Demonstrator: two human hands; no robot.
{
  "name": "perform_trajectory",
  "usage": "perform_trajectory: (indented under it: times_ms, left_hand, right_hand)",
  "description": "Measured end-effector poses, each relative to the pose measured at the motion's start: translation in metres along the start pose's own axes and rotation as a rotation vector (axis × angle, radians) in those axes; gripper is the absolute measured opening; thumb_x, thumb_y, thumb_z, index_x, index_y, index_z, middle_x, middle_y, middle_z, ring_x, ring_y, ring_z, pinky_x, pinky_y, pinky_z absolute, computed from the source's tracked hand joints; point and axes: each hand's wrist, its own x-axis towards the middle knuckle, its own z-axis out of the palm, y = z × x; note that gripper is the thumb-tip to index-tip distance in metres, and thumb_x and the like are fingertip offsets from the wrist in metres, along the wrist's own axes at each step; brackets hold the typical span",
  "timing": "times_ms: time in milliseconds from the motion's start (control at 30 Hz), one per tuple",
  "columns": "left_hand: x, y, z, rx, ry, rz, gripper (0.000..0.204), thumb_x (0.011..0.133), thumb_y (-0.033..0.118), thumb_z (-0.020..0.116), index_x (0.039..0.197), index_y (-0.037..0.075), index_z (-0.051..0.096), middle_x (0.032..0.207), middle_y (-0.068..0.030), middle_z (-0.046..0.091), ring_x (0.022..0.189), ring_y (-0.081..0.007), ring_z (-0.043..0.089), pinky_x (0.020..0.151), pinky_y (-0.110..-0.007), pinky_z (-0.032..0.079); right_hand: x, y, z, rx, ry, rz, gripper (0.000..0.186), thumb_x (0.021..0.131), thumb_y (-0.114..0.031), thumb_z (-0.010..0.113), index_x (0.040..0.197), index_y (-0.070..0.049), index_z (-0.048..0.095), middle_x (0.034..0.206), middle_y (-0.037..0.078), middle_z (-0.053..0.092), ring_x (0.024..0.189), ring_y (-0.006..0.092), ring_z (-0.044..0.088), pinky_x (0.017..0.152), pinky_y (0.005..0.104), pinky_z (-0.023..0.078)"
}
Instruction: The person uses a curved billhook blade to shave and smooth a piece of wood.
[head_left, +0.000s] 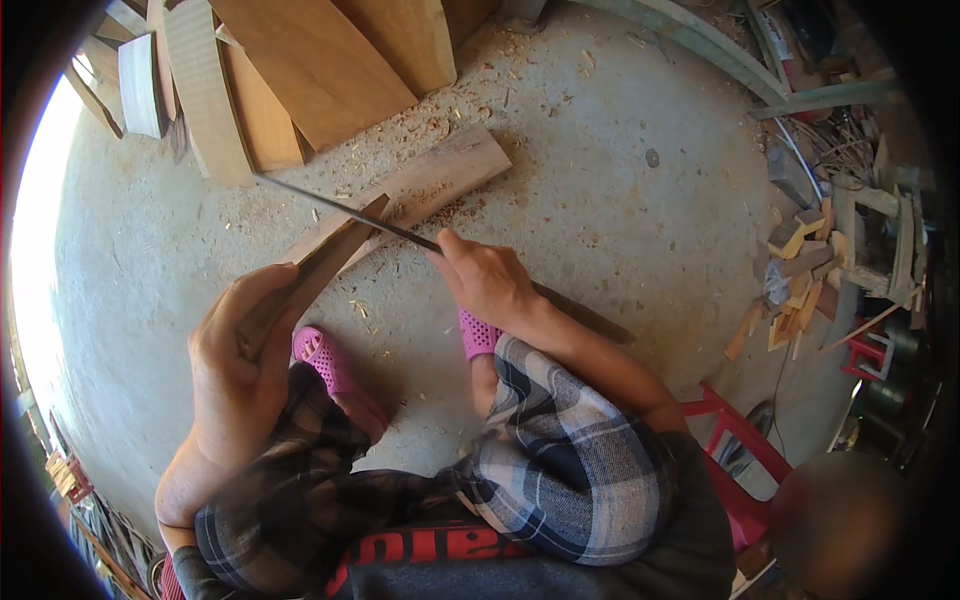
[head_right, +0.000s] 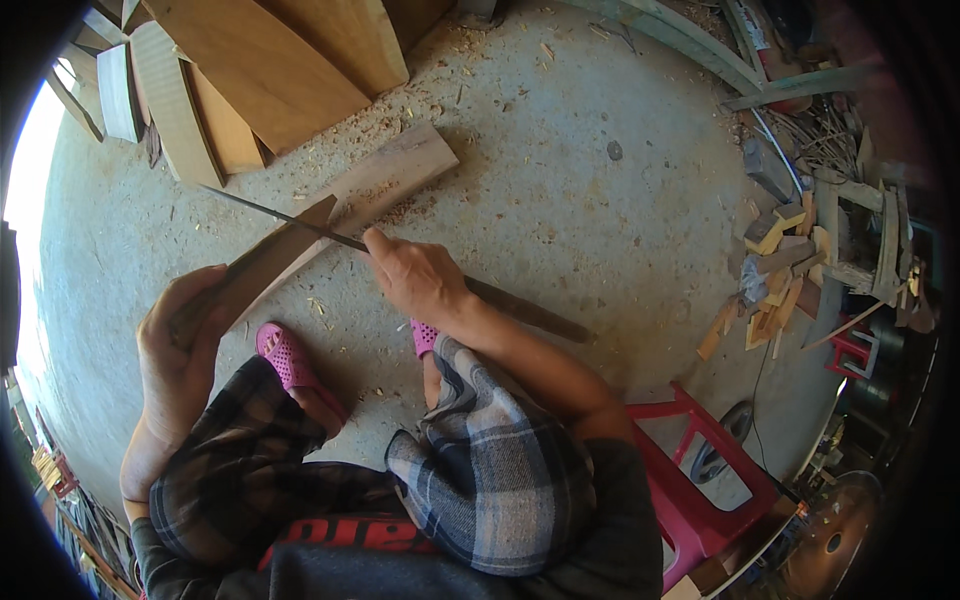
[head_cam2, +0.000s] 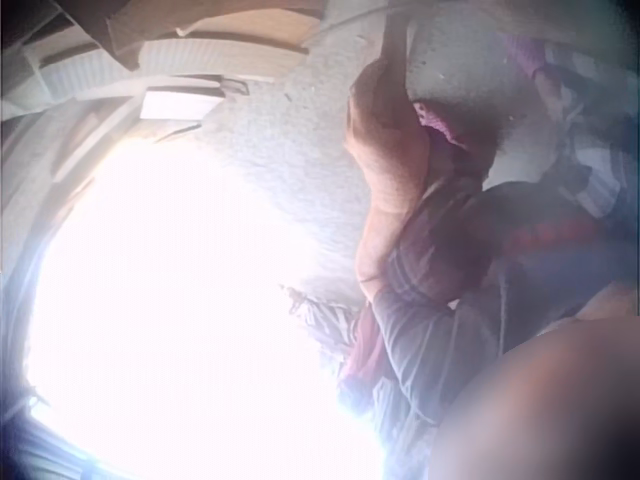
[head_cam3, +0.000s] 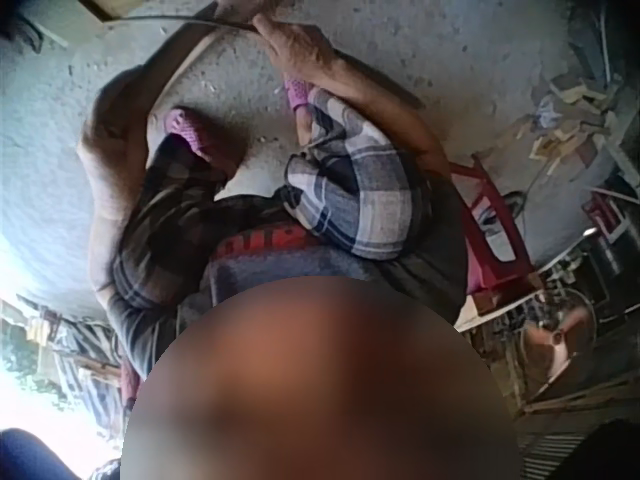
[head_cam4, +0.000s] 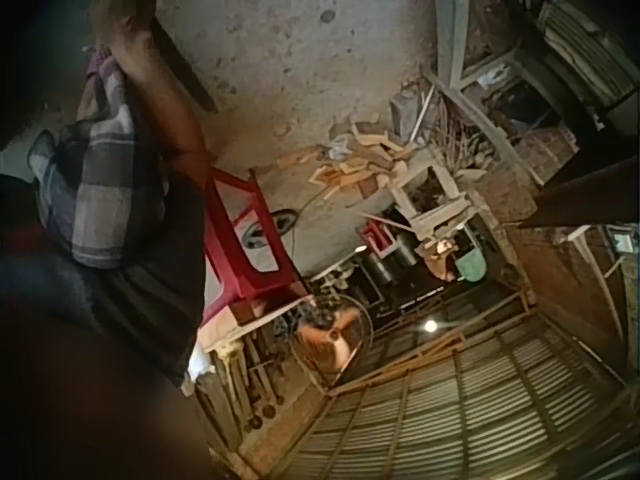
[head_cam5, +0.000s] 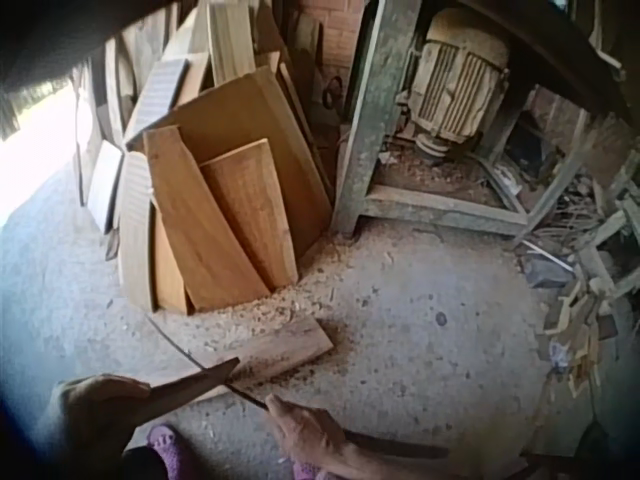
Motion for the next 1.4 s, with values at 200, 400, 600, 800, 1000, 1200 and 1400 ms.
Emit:
perform_trajectory:
  times_ms: [200,400,600,800,1000,1200,1400]
  left_hand:
    - [-0.002,0.000,0.002,-0.011,0.005,-0.004,0.029,0.086,-0.010,0.059,0.114,-0.003,0.063,0.105,-0.0135,0.069,0.103,-0.0182,0.065,0.087,-0.029,0.051]
    - [0.000,0.000,0.001,-0.030,-0.019,-0.007,0.030,0.086,-0.011,0.059,0.115,-0.003,0.062,0.109,-0.0140,0.068,0.104,-0.0187,0.065,0.089,-0.029,0.050]
    - [0.000,0.003,0.002,0.015,-0.019,0.010,0.029,0.086,-0.011,0.058,0.114,-0.004,0.062,0.109,-0.0137,0.068,0.105,-0.0185,0.064,0.089,-0.029,0.050]
    - [0.001,0.000,0.000,-0.027,-0.034,-0.019,0.031,0.087,-0.012,0.056,0.116,-0.003,0.061,0.111,-0.0130,0.067,0.108,-0.0182,0.063,0.091,-0.029,0.049]
    - [0.000,-0.001,-0.002,-0.024,-0.040,-0.026,0.030,0.089,-0.010,0.056,0.117,-0.003,0.060,0.117,-0.0132,0.065,0.112,-0.0183,0.061,0.095,-0.029,0.048]
    - [-0.002,-0.005,0.001,-0.164,0.036,-0.107,0.031,0.085,-0.013,0.057,0.114,-0.004,0.061,0.108,-0.0155,0.067,0.107,-0.0211,0.064,0.090,-0.029,0.049]
    - [0.002,-0.006,-0.007,-0.112,-0.069,-0.082,0.031,0.090,-0.011,0.054,0.120,-0.004,0.057,0.122,-0.0127,0.062,0.116,-0.0197,0.059,0.097,-0.030,0.048]
  right_hand:
    - [-0.003,0.008,0.005,-0.205,0.035,0.176,0.021,0.096,-0.020,0.058,0.092,-0.005,0.043,0.067,0.016,0.062,0.061,0.0369,0.064,0.050,0.0450,0.050]
    - [0.003,0.018,0.008,-0.036,-0.025,0.026,0.021,0.098,-0.023,0.054,0.094,-0.006,0.044,0.066,0.016,0.062,0.061,0.0377,0.064,0.049,0.0465,0.049]
    - [0.008,0.015,0.005,-0.261,-0.016,0.299,0.021,0.098,-0.024,0.053,0.094,-0.005,0.044,0.064,0.018,0.063,0.060,0.0401,0.063,0.049,0.0479,0.048]
    - [0.006,0.025,0.013,-0.047,0.156,-0.012,0.020,0.099,-0.024,0.051,0.093,-0.007,0.043,0.061,0.016,0.060,0.056,0.0357,0.064,0.046,0.0430,0.048]
    - [0.004,0.031,0.015,-0.270,-0.166,0.332,0.019,0.100,-0.024,0.051,0.096,-0.007,0.042,0.062,0.016,0.060,0.057,0.0383,0.063,0.047,0.0441,0.048]
    - [0.002,0.027,0.009,-0.046,0.046,0.113,0.021,0.099,-0.024,0.052,0.097,-0.006,0.042,0.066,0.019,0.062,0.062,0.0398,0.064,0.050,0.0483,0.048]
    - [0.009,0.033,0.012,-0.160,-0.195,0.325,0.022,0.098,-0.024,0.053,0.095,-0.005,0.044,0.068,0.019,0.063,0.060,0.0400,0.063,0.049,0.0485,0.048]
